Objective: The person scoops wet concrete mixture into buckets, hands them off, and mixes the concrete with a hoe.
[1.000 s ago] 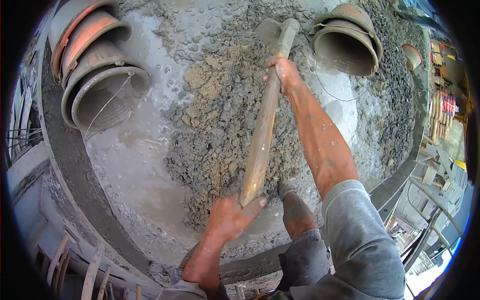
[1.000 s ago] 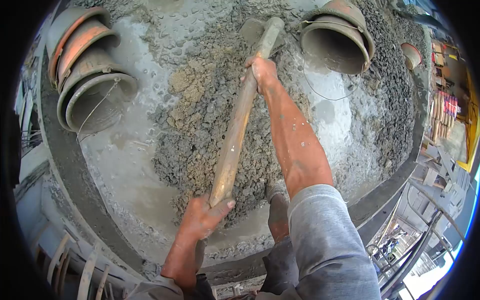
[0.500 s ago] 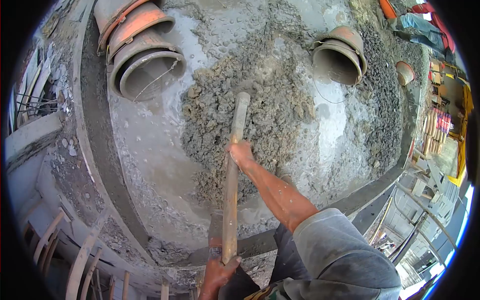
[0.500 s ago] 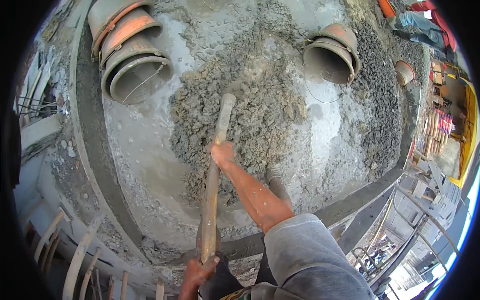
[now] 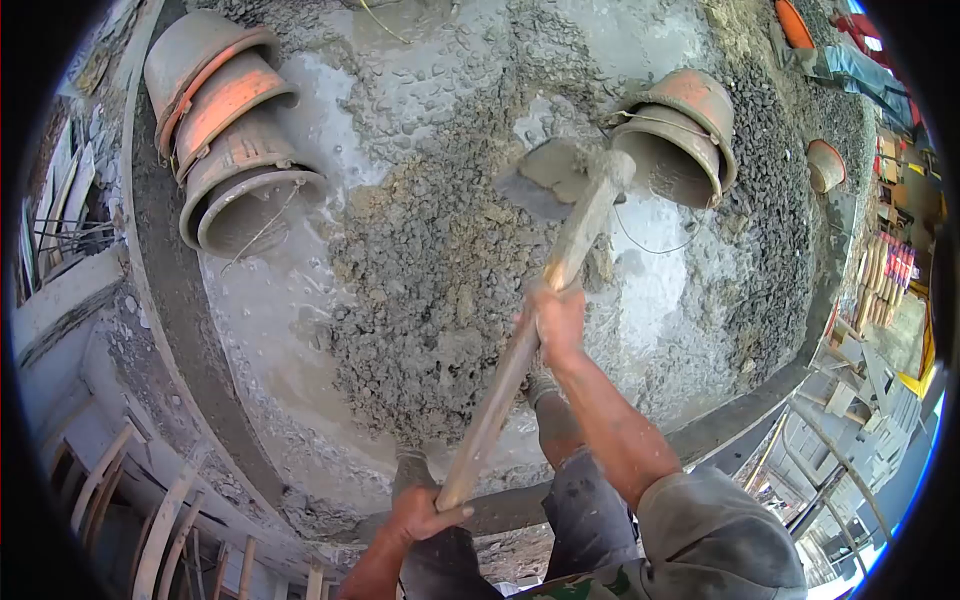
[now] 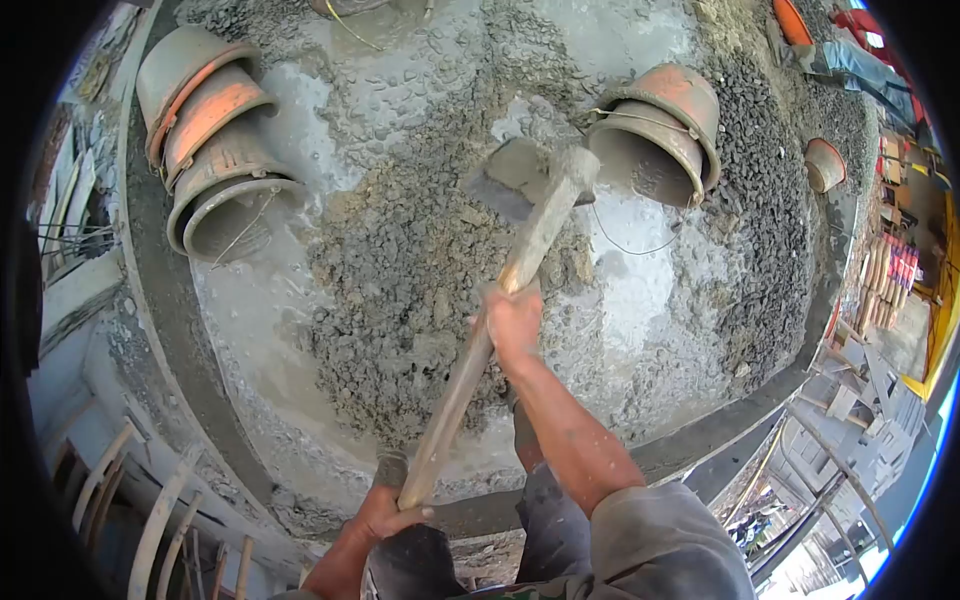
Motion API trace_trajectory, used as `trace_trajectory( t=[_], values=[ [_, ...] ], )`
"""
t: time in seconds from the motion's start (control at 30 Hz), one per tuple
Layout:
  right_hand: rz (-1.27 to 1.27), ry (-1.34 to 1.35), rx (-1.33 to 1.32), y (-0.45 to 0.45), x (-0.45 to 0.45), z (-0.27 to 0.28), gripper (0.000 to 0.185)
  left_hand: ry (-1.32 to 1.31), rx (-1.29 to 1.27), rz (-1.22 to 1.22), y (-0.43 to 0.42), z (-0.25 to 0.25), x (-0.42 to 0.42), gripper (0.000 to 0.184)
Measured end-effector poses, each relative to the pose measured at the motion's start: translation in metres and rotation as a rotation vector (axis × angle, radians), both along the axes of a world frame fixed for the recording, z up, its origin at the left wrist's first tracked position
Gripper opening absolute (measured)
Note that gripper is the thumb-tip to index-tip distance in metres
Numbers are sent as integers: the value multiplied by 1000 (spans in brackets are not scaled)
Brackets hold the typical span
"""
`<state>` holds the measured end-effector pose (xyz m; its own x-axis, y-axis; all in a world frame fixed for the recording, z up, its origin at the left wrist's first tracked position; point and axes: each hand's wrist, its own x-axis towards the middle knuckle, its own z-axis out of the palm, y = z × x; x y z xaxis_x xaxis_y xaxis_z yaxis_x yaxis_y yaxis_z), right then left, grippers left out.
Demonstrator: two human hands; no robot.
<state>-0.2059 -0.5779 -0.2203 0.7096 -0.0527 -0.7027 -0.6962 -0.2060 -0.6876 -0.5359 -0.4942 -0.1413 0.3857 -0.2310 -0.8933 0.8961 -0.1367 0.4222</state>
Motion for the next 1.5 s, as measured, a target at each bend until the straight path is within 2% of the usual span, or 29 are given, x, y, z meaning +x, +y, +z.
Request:
trace_trajectory(
  t=[0.03,0.07,0.1,0.13,0.17,0.2,0.3,0.37,0.47,0.57,0.67,0.7,0.77,0.83,0.9,0.97,1.03,1.1,1.13,1.2,1.23,1.27,1.3,1.37,1.43,1.5],
  values=[
    [3,-47,-24,10,50,-26,21,-34,-44,206,11,-37,55,47],
    [-1,-119,-69,23,97,-57,23,-92,-3,193,25,-71,104,45],
    [-1,-97,-42,37,143,-88,24,-71,-52,284,39,-104,146,43],
    [92,-174,-180,48,183,-127,29,-37,-154,411,55,-133,174,46],
    [192,-244,-307,61,210,-165,35,-98,-93,420,66,-149,197,49],
    [216,-185,-358,77,226,-186,49,-174,-20,431,80,-160,216,52],
    [-38,-89,-121,91,197,-196,39,-141,10,312,123,-148,213,60],
    [-146,-43,12,86,179,-173,31,-242,138,145,118,-129,200,61],
    [-84,-3,39,86,123,-153,23,-389,325,59,101,-101,148,63],
    [5,18,84,114,78,-146,19,-229,242,109,123,-68,102,60],
    [47,104,-13,139,22,-123,23,-218,272,120,127,-45,53,58],
    [66,140,-63,143,3,-110,25,-174,219,208,124,-36,36,54],
    [182,101,-132,141,-33,-140,27,-65,122,376,121,-13,1,45],
    [293,203,-239,146,-77,-135,46,32,112,491,104,1,-45,45],
    [456,193,-398,158,-128,-118,48,136,100,594,94,23,-84,45],
    [553,188,-381,158,-165,-101,47,234,67,675,90,45,-111,44],
    [509,306,-305,144,-187,-78,45,348,80,565,74,71,-128,44],
    [456,352,-164,115,-228,-83,42,447,127,418,57,109,-144,42],
    [347,430,-87,100,-256,-85,33,470,167,323,51,131,-147,41],
    [193,524,19,84,-282,-14,13,534,175,131,52,174,-130,40],
    [158,584,44,69,-297,4,13,573,133,35,52,190,-119,43],
    [81,636,37,50,-323,7,14,539,141,-42,21,191,-180,43],
    [130,618,53,30,-333,19,14,497,144,-118,-13,190,-238,43],
    [186,576,81,14,-308,51,15,547,55,145,-26,186,-192,44],
    [211,531,99,8,-237,94,16,608,-37,420,-37,188,-129,45],
    [292,391,28,-3,-161,83,17,664,-126,699,-54,189,-87,46]
  ],
)
